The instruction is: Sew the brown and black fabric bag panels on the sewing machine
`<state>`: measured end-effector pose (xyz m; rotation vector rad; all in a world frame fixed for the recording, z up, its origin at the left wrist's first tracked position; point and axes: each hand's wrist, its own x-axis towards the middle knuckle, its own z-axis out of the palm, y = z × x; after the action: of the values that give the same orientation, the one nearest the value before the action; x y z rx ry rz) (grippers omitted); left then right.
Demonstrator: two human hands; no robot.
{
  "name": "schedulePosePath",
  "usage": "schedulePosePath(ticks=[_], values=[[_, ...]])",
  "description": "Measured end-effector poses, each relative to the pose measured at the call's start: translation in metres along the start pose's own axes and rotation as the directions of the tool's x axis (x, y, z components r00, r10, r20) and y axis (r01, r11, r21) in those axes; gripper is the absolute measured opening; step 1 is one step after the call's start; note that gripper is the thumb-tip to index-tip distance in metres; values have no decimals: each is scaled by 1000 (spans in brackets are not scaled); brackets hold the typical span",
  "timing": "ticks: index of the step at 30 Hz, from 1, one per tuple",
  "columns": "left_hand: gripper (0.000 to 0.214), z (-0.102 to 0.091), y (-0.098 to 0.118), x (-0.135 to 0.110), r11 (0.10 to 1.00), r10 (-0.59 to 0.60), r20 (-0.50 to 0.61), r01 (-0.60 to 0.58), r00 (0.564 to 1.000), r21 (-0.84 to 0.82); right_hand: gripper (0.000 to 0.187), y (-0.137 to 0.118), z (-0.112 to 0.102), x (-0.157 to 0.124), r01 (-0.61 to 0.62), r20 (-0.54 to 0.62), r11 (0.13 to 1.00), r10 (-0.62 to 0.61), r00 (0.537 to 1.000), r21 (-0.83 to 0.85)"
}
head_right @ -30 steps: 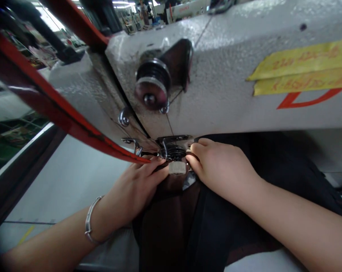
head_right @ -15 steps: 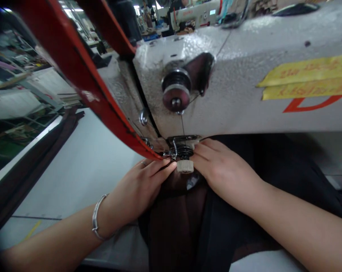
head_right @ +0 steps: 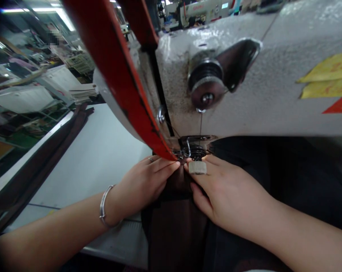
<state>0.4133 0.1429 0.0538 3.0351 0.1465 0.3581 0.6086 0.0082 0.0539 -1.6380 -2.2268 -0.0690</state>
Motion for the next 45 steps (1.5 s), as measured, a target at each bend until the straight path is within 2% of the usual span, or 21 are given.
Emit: schedulePosePath(ticks=[8, 19, 34, 45], values=[[25, 2, 2, -1, 1000, -19, -30, 19, 999, -12, 36, -2, 3, -2, 8, -29, 999, -10, 1000, -53], [25, -2, 1, 5, 998, -62, 103, 62, 993, -2, 38, 3, 4, -1, 0, -31, 997, -3, 1000, -73], [25, 1, -6, 9, 998, -49, 40, 48, 998, 37, 36, 7, 5, 5, 25, -43, 992, -31, 999, -124], [26, 4, -10, 12, 997, -69, 71, 65, 995, 51, 39, 11, 7, 6, 26, -40, 993, -31, 999, -115]])
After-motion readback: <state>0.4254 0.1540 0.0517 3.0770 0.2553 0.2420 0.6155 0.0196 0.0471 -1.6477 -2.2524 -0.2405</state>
